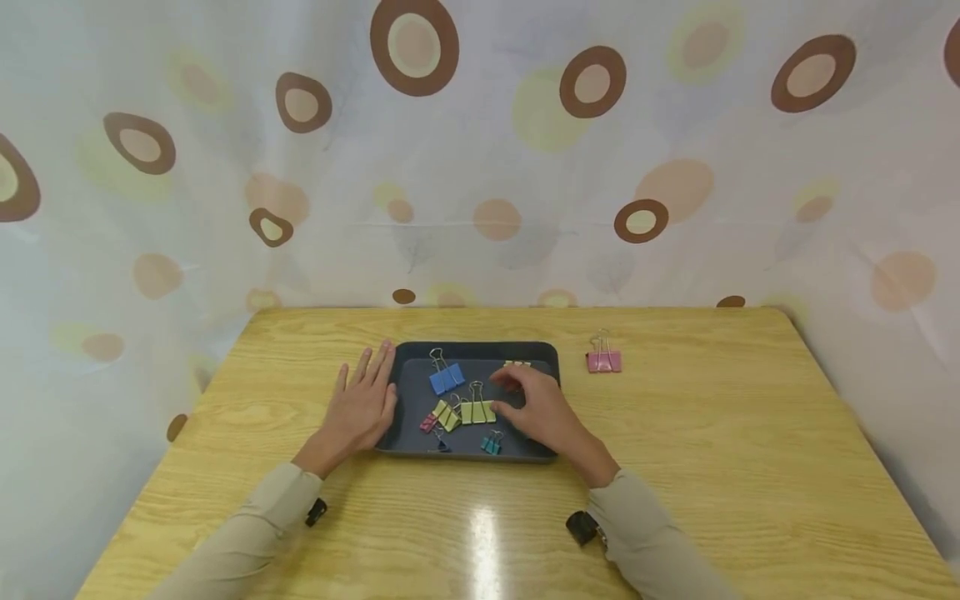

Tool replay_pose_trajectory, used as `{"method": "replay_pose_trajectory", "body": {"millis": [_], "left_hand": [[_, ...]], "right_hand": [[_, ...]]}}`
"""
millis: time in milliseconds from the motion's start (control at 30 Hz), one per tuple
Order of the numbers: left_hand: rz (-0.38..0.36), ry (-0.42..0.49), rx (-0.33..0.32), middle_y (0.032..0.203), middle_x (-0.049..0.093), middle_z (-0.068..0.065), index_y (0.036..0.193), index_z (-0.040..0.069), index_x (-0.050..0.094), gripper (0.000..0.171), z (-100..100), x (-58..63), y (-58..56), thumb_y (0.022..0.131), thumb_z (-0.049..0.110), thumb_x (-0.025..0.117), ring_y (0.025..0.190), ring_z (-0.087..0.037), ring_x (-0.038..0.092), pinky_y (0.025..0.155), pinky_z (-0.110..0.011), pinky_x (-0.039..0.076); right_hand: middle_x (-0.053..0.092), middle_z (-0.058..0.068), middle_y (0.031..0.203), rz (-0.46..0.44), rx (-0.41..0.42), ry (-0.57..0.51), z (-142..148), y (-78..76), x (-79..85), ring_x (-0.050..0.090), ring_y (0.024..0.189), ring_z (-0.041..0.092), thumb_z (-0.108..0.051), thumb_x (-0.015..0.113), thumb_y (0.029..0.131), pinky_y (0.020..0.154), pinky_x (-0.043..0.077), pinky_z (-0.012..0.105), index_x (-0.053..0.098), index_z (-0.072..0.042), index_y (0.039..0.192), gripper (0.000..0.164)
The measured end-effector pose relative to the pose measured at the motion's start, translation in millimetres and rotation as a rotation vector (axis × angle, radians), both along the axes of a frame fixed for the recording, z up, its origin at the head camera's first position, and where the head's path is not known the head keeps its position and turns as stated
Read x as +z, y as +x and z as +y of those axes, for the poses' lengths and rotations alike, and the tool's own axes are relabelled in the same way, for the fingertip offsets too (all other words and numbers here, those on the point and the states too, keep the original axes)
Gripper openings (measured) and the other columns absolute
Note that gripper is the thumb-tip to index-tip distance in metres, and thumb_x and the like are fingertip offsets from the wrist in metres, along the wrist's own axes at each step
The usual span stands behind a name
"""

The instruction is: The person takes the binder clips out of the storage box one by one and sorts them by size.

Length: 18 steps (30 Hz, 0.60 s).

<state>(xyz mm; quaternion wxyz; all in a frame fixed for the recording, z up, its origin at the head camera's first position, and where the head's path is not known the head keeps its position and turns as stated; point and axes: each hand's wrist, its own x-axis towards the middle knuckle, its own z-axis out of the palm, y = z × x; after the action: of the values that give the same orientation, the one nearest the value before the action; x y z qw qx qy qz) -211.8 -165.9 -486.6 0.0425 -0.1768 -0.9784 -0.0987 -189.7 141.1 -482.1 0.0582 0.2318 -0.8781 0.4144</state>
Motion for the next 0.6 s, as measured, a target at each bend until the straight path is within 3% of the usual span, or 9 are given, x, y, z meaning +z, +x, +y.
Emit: {"method": "replay_pose_trajectory", "body": {"millis": [333, 600], "left_hand": [[0.0, -0.017, 0.006, 0.17, 0.018, -0.012, 0.164, 0.003, 0.018, 0.062, -1, -5.9, -2.3, 0.109, 0.025, 0.033, 0.155, -0.038, 0.017, 0.119, -0.066, 0.014], [0.007, -0.021, 0.011, 0.17, 0.02, -0.012, 0.164, 0.003, 0.02, 0.061, -1, -1.8, -1.5, 0.109, 0.025, 0.036, 0.155, -0.037, 0.019, 0.119, -0.066, 0.016]], "right_hand": [[0.072, 0.009, 0.108, -0.003, 0.008, 0.146, -18, -3.3, -8.7, 0.069, 0.101, 0.028, -0.012, 0.085, 0.084, 0.089, 0.055, 0.047, 0.072, -0.003, 0.113, 0.033], [0.072, 0.004, 0.101, -0.045, -0.017, 0.176, -23, -4.0, -5.7, 0.07, 0.097, 0.025, -0.012, 0.086, 0.083, 0.085, 0.056, 0.046, 0.075, -0.009, 0.103, 0.023]]}}
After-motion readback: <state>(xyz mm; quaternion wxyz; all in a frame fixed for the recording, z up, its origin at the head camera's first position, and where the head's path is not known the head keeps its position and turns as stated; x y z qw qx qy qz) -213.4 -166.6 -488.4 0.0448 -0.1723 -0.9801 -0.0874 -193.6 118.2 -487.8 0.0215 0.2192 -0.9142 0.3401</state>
